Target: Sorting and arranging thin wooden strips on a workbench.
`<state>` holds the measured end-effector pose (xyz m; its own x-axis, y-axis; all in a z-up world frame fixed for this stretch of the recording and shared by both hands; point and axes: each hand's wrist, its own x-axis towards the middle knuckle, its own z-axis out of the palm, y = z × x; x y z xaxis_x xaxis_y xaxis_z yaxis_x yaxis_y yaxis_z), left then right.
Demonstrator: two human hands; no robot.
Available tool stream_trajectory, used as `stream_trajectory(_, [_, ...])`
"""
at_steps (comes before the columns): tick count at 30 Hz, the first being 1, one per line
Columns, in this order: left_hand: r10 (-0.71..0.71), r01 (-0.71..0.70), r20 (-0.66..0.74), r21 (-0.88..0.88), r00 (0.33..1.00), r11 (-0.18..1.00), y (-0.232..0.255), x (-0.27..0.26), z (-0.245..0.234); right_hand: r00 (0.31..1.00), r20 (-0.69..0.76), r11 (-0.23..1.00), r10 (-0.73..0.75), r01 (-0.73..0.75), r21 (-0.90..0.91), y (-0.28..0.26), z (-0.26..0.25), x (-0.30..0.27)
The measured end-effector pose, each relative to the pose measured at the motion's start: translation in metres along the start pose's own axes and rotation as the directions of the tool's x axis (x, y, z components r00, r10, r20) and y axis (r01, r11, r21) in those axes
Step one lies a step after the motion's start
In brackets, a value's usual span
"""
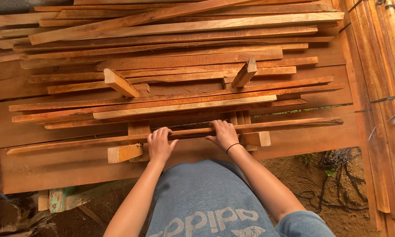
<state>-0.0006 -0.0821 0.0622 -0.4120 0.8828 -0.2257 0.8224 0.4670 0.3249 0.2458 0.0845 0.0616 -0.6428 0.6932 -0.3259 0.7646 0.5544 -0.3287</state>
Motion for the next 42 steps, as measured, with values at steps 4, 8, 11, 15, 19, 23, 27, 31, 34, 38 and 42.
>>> stream_trajectory(4, [0.044, -0.044, 0.012, 0.061, 0.999, 0.997, -0.004, -0.002, 0.011, 0.991, -0.067, 0.989, -0.120, 0.113, -0.098, -0.001, 0.017, 0.000])
stream_trajectory(8, [0.016, -0.021, 0.051, 0.104, 0.999, 0.994, -0.012, 0.005, 0.036, 0.990, -0.048, 0.979, -0.136, 0.126, -0.163, 0.008, 0.037, 0.002])
stream_trajectory(11, [0.001, -0.011, 0.091, 0.107, 0.996, 0.994, -0.016, 0.015, 0.048, 0.994, 0.027, 0.978, -0.108, 0.112, -0.174, 0.008, 0.036, 0.004])
stream_trajectory(15, [0.029, -0.035, 0.128, 0.049, 0.991, 0.998, -0.014, 0.018, 0.032, 0.984, 0.109, 0.985, -0.143, 0.152, -0.080, 0.007, 0.019, 0.001])
stream_trajectory(19, [0.044, -0.044, 0.123, -0.004, 0.991, 0.999, -0.002, 0.022, -0.001, 0.989, 0.073, 0.984, -0.127, 0.117, 0.133, -0.010, -0.008, 0.000])
stream_trajectory(23, [0.107, -0.103, -0.041, 0.093, 0.993, 0.990, 0.005, 0.036, -0.007, 0.903, -0.404, 0.989, -0.147, 0.137, -0.054, -0.008, -0.004, 0.011])
stream_trajectory(27, [0.058, -0.070, 0.064, 0.214, 0.996, 0.974, -0.002, 0.038, 0.015, 0.977, -0.199, 0.981, -0.073, 0.033, -0.193, -0.003, 0.012, 0.009])
stream_trajectory(31, [0.015, -0.032, 0.078, 0.233, 0.997, 0.972, 0.004, 0.041, 0.007, 0.958, -0.279, 0.970, -0.068, -0.001, -0.242, -0.006, 0.010, 0.025])
stream_trajectory(34, [0.026, -0.044, 0.064, 0.285, 0.998, 0.958, 0.001, 0.047, 0.001, 0.954, -0.292, 0.978, -0.072, 0.010, -0.208, -0.007, 0.003, 0.036])
stream_trajectory(38, [0.058, -0.060, 0.017, 0.217, 0.998, 0.974, -0.015, 0.050, 0.013, 0.956, -0.290, 0.990, -0.049, 0.008, -0.141, 0.003, 0.020, 0.037])
stream_trajectory(42, [-0.031, 0.010, 0.085, 0.244, 0.996, 0.970, -0.035, 0.070, 0.039, 0.970, -0.241, 0.987, 0.028, -0.065, -0.145, 0.016, 0.023, 0.044])
